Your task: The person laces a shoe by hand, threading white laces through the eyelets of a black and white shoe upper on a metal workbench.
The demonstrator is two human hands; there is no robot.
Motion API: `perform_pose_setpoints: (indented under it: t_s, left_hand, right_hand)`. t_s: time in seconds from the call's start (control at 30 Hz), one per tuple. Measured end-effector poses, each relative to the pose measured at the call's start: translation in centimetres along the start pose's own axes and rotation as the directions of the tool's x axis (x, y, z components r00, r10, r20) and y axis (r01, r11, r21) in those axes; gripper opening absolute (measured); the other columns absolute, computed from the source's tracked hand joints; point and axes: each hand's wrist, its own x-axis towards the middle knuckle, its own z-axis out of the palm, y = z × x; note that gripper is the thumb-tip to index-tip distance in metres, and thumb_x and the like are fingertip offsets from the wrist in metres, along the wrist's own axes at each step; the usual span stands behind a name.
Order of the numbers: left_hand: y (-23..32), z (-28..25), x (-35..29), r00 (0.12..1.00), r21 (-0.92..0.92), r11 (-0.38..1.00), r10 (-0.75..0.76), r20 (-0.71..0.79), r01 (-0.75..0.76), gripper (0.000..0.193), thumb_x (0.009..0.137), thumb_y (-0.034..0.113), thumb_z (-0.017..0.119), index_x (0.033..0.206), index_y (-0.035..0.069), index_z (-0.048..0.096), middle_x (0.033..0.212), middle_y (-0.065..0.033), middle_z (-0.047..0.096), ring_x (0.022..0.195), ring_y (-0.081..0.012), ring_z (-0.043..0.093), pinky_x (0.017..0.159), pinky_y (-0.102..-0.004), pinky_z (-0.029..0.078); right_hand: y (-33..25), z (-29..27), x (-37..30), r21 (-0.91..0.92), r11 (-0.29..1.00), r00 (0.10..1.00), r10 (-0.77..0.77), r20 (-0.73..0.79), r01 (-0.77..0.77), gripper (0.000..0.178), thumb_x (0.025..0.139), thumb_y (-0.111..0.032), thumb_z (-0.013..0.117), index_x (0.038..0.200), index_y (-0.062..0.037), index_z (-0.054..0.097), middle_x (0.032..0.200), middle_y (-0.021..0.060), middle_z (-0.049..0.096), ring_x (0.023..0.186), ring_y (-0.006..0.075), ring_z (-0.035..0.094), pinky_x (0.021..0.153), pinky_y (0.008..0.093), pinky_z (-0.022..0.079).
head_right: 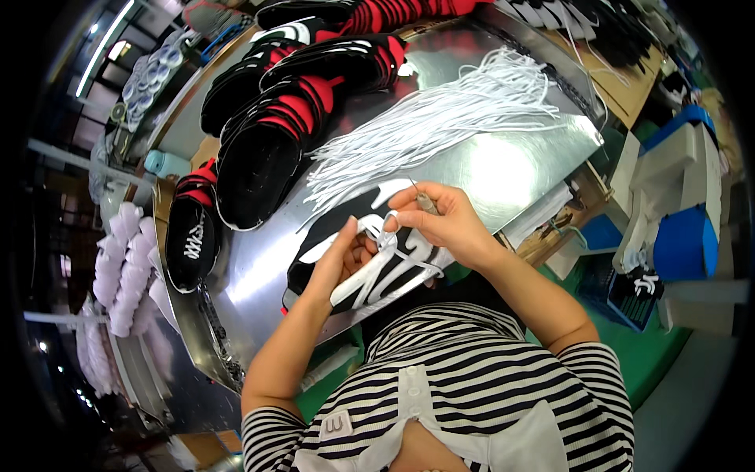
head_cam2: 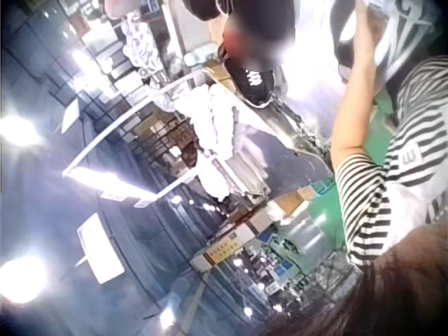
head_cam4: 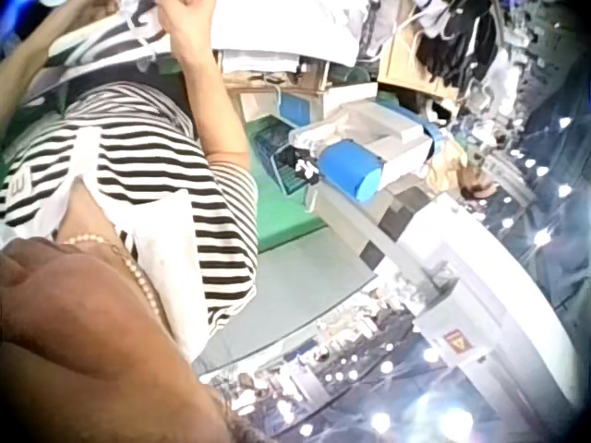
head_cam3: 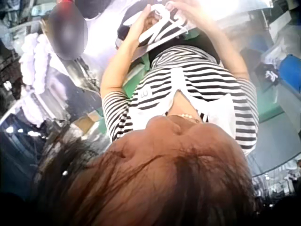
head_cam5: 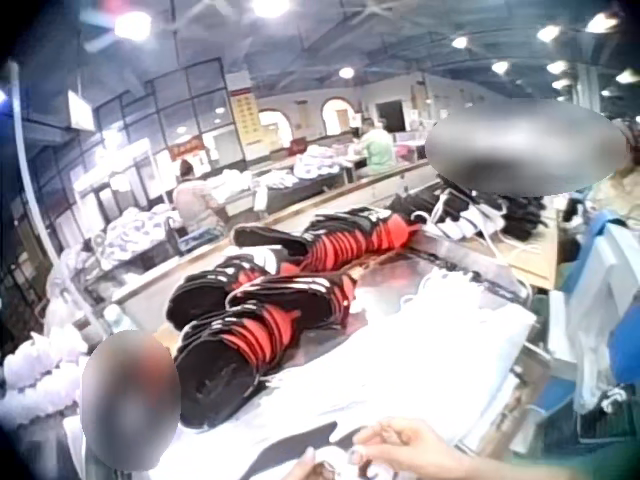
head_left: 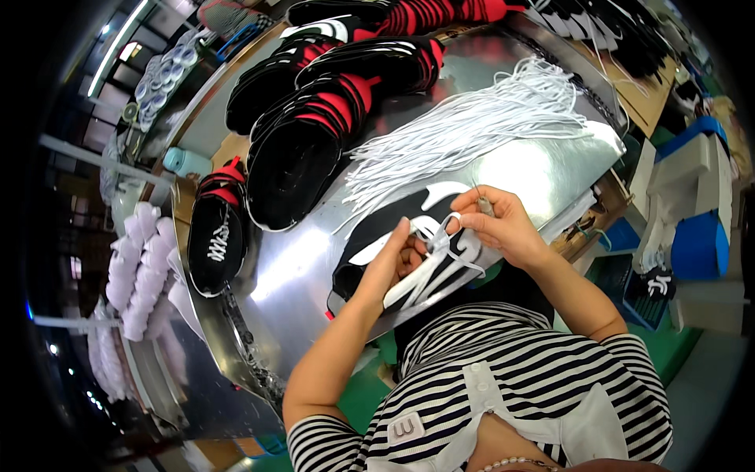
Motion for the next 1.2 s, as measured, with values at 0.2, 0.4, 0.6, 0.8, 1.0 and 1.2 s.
perform_pose_setpoints:
  t_s: [0.2, 0.4, 0.6, 0.8, 1.0, 1.2]
  left_hand:
    - [-0.7, 2.4, -3.0, 1.000, 0.266, 0.964, 0.008, -0.022, -0.002, 0.041, 0.100, 0.047, 0.050, 0.090, 0.009, 0.063, 0.066, 0.0030, 0.053, 0.066, -0.0056, 0.045, 0.063, -0.0201, 0.033]
    - [-2.4, 0.9, -4.0, 0.963, 0.229, 0.942, 0.264, -0.048, -0.247, 0.037, 0.101, 0.040, 0.053, 0.093, 0.007, 0.067, 0.078, 0.0033, 0.057, 0.071, -0.0058, 0.046, 0.065, -0.0205, 0.035]
    - [-2.3, -0.5, -3.9, 0.931, 0.113, 0.938, 0.341, -0.127, -0.328, 0.041, 0.101, 0.042, 0.053, 0.093, 0.004, 0.066, 0.076, 0.0040, 0.054, 0.068, -0.0052, 0.042, 0.066, -0.0207, 0.035]
    - [-2.0, 0.2, -3.9, 0.890, 0.235, 0.897, 0.419, -0.181, -0.374, 0.032, 0.100, 0.036, 0.058, 0.088, 0.006, 0.065, 0.078, 0.0013, 0.058, 0.070, -0.0059, 0.047, 0.065, -0.0215, 0.037]
    - [-2.3, 0.2, -3.9, 0.883, 0.233, 0.909, 0.400, -0.246, -0.347, 0.018, 0.095, 0.025, 0.066, 0.088, 0.008, 0.065, 0.077, 0.0020, 0.059, 0.072, -0.0065, 0.052, 0.067, -0.0218, 0.041]
    - [-1.0, 1.9, -4.9, 0.872, 0.246, 0.896, 0.427, -0.241, -0.371, 0.016, 0.093, 0.021, 0.068, 0.098, 0.006, 0.066, 0.088, 0.0010, 0.061, 0.079, -0.0074, 0.055, 0.072, -0.0226, 0.044]
  right_hand:
    - [-0.9, 1.4, 0.0, 0.219, 0.973, 0.997, -0.070, -0.032, 0.075, 0.023, 0.092, -0.006, 0.062, 0.115, -0.0013, 0.060, 0.087, 0.0077, 0.069, 0.049, -0.0007, 0.034, 0.044, 0.0140, 0.027]
    - [4.4, 2.2, -1.7, -0.220, 0.975, 1.000, -0.024, -0.015, 0.020, 0.016, 0.091, -0.007, 0.064, 0.105, 0.0004, 0.066, 0.084, 0.0037, 0.071, 0.064, 0.0021, 0.054, 0.055, 0.0174, 0.039]
    - [3.4, 2.4, -2.7, -0.080, 0.983, 0.986, 0.168, 0.002, -0.167, 0.010, 0.092, -0.009, 0.063, 0.099, -0.0008, 0.063, 0.078, 0.0033, 0.068, 0.052, 0.0011, 0.040, 0.046, 0.0182, 0.028]
    - [4.4, 2.7, -4.2, -0.248, 0.950, 0.981, 0.193, -0.010, -0.189, 0.015, 0.092, -0.014, 0.063, 0.092, 0.0007, 0.064, 0.076, 0.0018, 0.067, 0.073, 0.0052, 0.059, 0.066, 0.0218, 0.045]
    - [5.2, 2.6, -4.8, -0.534, 0.845, 1.000, -0.008, -0.022, -0.005, 0.020, 0.093, -0.015, 0.063, 0.105, 0.0004, 0.058, 0.084, 0.0095, 0.068, 0.078, 0.0155, 0.066, 0.071, 0.0283, 0.050]
    - [2.9, 3.1, -2.9, -0.733, 0.631, 0.959, -0.262, 0.110, 0.256, 0.017, 0.093, -0.015, 0.061, 0.105, -0.0043, 0.054, 0.084, 0.0137, 0.067, 0.075, 0.0319, 0.066, 0.062, 0.0379, 0.049]
